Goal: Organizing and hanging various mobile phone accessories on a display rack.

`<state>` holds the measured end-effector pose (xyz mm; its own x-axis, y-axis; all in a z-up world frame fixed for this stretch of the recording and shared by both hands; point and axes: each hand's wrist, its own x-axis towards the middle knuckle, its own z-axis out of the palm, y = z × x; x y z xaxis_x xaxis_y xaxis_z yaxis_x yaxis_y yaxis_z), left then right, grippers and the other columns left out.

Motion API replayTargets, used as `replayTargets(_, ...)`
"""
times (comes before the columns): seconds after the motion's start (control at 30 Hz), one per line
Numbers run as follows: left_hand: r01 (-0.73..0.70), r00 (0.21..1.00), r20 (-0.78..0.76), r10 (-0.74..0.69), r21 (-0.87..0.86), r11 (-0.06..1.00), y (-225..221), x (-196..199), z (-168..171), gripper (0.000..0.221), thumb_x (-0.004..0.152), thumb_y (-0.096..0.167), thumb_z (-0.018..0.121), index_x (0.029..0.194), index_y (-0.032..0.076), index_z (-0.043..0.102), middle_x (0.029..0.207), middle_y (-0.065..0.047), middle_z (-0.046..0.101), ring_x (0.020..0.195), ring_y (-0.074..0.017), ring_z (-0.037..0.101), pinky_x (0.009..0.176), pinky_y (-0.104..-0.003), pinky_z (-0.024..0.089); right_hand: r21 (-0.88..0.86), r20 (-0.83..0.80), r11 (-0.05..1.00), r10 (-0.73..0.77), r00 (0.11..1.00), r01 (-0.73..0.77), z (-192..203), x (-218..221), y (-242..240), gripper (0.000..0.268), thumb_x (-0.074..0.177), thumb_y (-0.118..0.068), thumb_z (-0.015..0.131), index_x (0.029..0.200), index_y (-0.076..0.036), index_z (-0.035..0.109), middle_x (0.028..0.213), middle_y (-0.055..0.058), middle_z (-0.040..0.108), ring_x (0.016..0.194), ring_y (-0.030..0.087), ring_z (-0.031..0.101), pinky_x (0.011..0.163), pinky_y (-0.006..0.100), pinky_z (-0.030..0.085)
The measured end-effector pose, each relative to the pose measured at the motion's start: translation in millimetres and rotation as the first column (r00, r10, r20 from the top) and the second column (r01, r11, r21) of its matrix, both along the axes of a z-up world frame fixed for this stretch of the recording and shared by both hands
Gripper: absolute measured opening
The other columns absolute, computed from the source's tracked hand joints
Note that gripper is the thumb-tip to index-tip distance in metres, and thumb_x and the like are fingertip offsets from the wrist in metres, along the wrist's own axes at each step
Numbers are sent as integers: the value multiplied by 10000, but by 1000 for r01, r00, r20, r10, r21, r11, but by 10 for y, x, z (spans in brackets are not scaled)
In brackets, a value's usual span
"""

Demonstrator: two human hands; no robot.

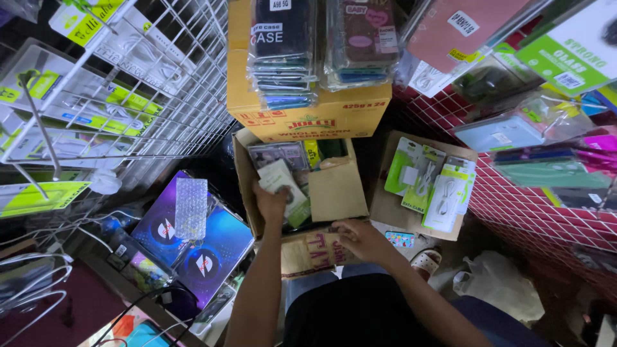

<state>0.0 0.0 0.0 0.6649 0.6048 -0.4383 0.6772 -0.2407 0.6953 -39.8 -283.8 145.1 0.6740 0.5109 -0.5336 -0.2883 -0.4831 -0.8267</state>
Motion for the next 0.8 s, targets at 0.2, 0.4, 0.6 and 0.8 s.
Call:
replayTargets(0.2,-82,858,485,171,-200,976,110,-159,420,619,836,79,831,1354,-36,511,1212,-132,705,1079,-225,676,953,-338,530,154,11,977,-149,989,146,-124,12,-21,457,941,-200,662,1359,-53,549,1193,154,712,1023,238,751,861,362,607)
replayTargets(0.4,-10,849,510,135,-239,971,-20,-247,1651,380,887,120,804,1195,-17,627,1109,-88,739,978,-155,688,852,-308,560,117,70,934,-346,936,337,46,196,112,511,952,-267,674,1395,-49,545,1149,138,712,1047,201,717,899,349,577)
replayTargets(0.6,300,801,598,42,-461,835,-681,-123,2445,534,860,112,806,1299,0,523,1160,-91,700,1036,-157,682,887,-319,584,292,-358,813,-395,846,504,177,258,108,484,997,-350,596,1397,-78,595,1182,68,724,1077,193,669,910,358,546)
replayTargets(0.8,481,757,650,-73,-478,735,-965,-18,2688,454,1014,80,661,1431,2,499,1217,-47,696,1084,-112,639,944,-264,524,503,-564,508,-421,711,700,288,240,-156,423,991,-231,621,1356,-22,584,1132,103,730,996,226,701,843,386,600)
